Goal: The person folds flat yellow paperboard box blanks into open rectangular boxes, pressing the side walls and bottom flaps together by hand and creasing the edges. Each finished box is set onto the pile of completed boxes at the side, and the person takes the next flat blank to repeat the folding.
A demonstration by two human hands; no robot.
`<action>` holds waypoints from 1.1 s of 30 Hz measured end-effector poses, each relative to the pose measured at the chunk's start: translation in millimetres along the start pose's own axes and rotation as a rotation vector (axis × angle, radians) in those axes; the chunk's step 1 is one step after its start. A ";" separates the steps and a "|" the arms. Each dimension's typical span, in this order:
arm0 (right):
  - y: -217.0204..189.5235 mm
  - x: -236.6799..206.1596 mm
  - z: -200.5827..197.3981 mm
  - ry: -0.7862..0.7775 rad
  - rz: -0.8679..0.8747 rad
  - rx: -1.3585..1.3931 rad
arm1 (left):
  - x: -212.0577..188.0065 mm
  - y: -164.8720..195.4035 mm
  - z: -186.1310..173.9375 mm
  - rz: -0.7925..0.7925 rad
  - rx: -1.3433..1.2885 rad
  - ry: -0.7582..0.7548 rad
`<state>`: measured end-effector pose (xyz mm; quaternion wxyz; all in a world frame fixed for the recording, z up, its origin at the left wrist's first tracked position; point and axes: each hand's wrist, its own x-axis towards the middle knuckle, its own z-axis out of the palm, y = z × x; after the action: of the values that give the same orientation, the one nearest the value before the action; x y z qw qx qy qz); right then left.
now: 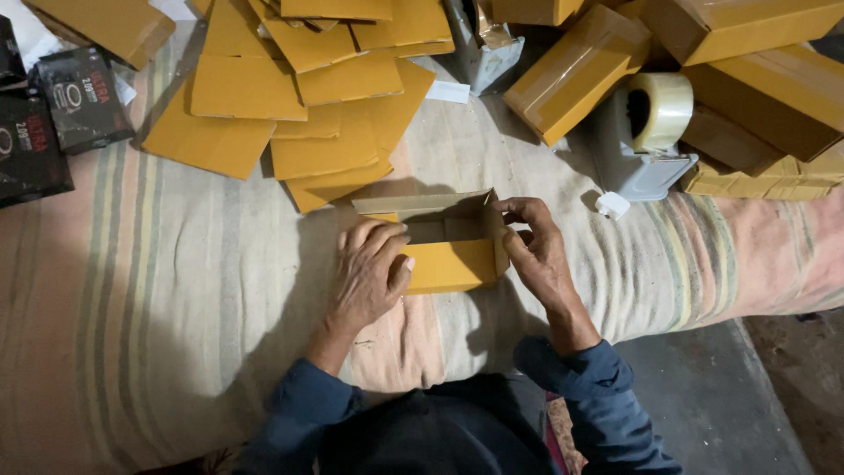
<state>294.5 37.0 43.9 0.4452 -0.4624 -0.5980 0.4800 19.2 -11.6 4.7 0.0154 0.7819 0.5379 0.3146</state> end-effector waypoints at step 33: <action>25.6 10.2 44.9 0.305 -0.510 -0.875 | 3.1 4.9 -29.4 -0.169 -0.108 0.291</action>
<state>252.1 42.6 13.2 0.3950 -0.5094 -0.7644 -0.0108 9.0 -20.2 31.6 0.0056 0.6782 0.5805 0.4507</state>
